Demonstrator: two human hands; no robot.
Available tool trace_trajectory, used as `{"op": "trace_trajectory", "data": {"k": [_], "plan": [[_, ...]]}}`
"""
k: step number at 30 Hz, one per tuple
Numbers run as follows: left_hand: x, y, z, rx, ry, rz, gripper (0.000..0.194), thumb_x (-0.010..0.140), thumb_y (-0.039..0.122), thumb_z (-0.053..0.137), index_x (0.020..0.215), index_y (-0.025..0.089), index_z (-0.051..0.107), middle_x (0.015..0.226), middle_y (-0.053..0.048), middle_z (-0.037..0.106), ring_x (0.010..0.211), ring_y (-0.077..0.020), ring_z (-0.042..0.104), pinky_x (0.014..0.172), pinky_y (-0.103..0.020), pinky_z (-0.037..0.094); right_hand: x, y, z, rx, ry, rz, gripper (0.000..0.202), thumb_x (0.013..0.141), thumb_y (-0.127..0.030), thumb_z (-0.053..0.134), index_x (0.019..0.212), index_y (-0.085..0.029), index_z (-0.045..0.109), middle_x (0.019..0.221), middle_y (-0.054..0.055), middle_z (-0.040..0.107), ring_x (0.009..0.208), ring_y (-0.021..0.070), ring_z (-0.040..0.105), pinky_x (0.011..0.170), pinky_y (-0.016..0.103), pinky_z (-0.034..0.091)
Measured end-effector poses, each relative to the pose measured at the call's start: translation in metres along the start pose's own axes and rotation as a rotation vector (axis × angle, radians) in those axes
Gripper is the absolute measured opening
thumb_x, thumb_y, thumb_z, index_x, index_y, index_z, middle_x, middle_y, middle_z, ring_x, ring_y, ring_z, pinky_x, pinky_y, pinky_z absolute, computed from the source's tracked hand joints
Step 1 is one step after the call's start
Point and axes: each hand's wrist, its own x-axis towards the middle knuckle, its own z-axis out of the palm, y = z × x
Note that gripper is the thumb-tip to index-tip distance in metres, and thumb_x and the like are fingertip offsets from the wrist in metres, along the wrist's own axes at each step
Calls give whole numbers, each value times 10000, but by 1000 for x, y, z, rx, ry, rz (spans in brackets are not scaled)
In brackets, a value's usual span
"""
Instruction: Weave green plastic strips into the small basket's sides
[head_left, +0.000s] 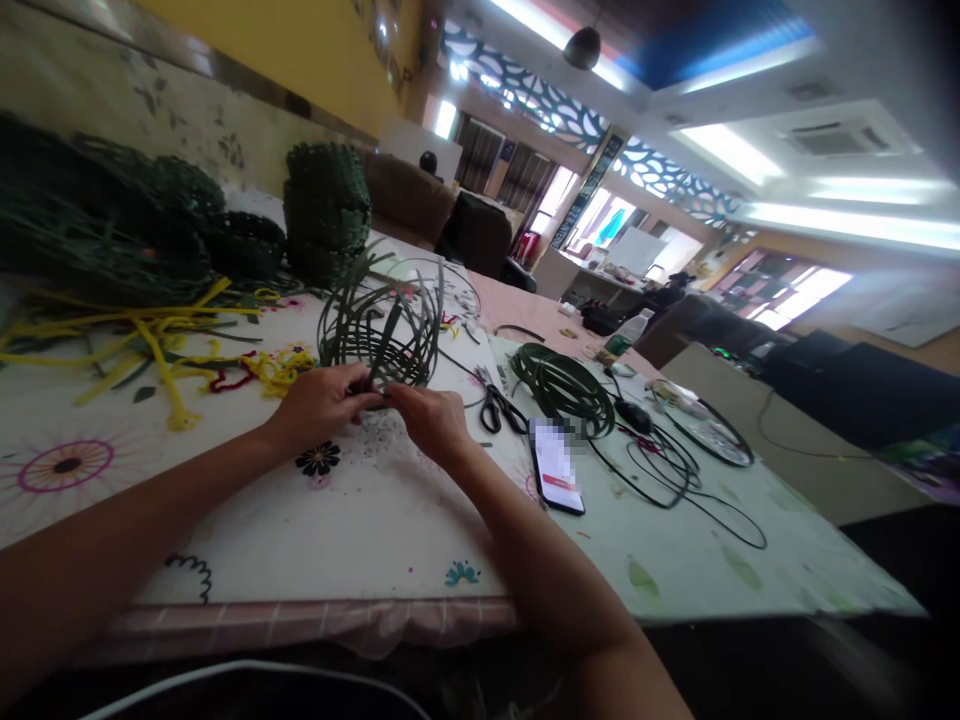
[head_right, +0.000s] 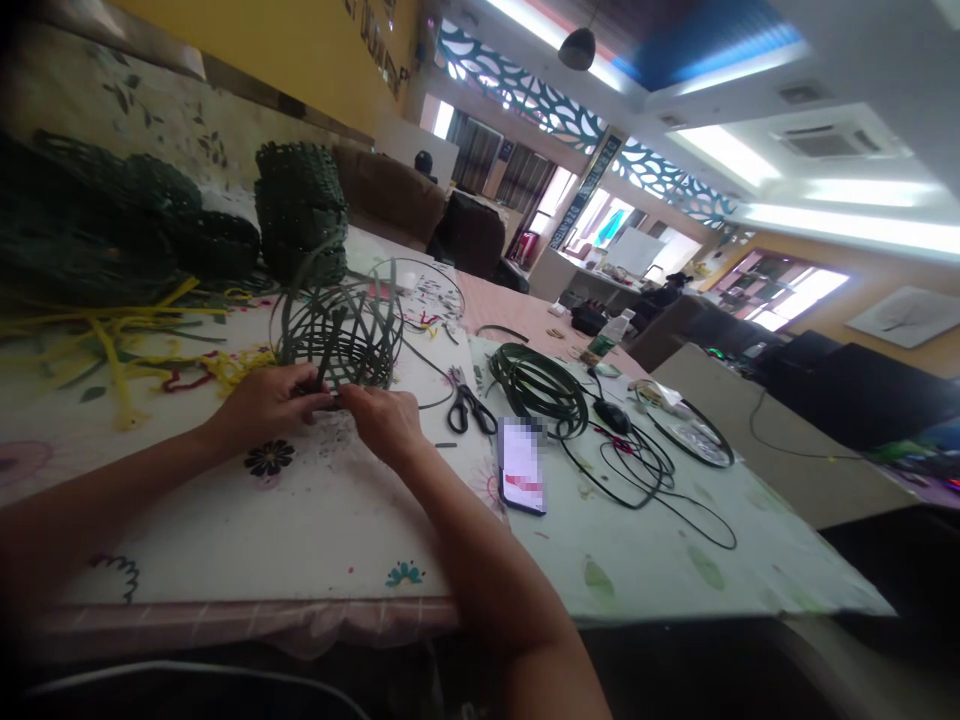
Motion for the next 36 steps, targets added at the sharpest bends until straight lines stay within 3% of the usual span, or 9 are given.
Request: {"op": "trace_trajectory", "data": {"k": [3, 7, 10, 13, 16, 21, 26, 32, 36], "plan": [[0, 1, -1, -25, 36, -60, 239, 889, 440, 648, 793, 224, 611, 607, 31, 688, 521, -171, 671, 586, -284, 468, -5, 4, -8, 60, 313, -53, 223, 1052, -311, 585, 1204, -250, 736, 985, 56, 807, 859, 179, 703, 770, 299, 462], [-1, 6, -3, -23, 37, -116, 264, 893, 466, 622, 808, 218, 597, 549, 32, 654, 489, -171, 654, 582, -289, 456, -14, 5, -20, 171, 693, -77, 263, 1066, -291, 521, 927, -192, 721, 856, 91, 755, 856, 208, 675, 853, 360, 485], [-1, 8, -2, -7, 52, -119, 270, 897, 482, 597, 826, 222, 587, 510, 39, 635, 483, -177, 650, 600, -297, 454, -17, 1, -16, 385, 563, -85, 232, 1035, -254, 555, 849, -197, 683, 760, 46, 731, 720, 166, 665, 734, 299, 505], [0, 6, 0, -3, 82, -115, 280, 906, 500, 564, 829, 231, 567, 494, 41, 634, 494, -189, 655, 609, -306, 458, -17, -3, -6, 618, 413, -18, 168, 1005, -254, 598, 891, -203, 711, 915, 56, 797, 801, 156, 726, 757, 270, 543], [1, 3, 0, -17, 94, -128, 287, 904, 515, 567, 839, 235, 562, 488, 39, 643, 495, -194, 659, 606, -310, 465, -15, -6, 4, 822, 376, 111, 158, 989, -296, 609, 924, -223, 733, 1043, 58, 815, 917, 172, 748, 798, 287, 563], [2, -2, 0, -51, 108, -138, 287, 914, 513, 576, 860, 230, 578, 476, 40, 641, 472, -184, 648, 594, -308, 458, -11, -10, 12, 1388, 376, 308, 119, 924, -327, 656, 973, -230, 705, 1048, 49, 806, 881, 169, 751, 570, 228, 478], [4, -3, 2, -122, 125, -121, 305, 913, 521, 581, 846, 224, 573, 495, 50, 631, 446, -168, 638, 556, -289, 466, -7, -11, 14, 1947, 251, 471, 172, 886, -330, 745, 989, -250, 634, 1100, 49, 816, 954, 177, 781, 626, 222, 535], [4, -6, 4, -160, 88, -112, 344, 912, 558, 568, 835, 223, 563, 521, 54, 632, 449, -165, 641, 566, -285, 479, -6, -5, 12, 1784, 191, 329, 296, 888, -380, 762, 1152, -256, 718, 1066, 43, 820, 827, 168, 779, 693, 273, 592], [3, -5, 7, -74, 49, -105, 354, 928, 574, 522, 831, 234, 541, 500, 34, 633, 514, -201, 661, 628, -308, 461, -11, -9, 2, 1321, 356, 106, 280, 969, -350, 670, 1229, -277, 741, 1142, 52, 812, 1081, 214, 766, 1026, 416, 591]]}}
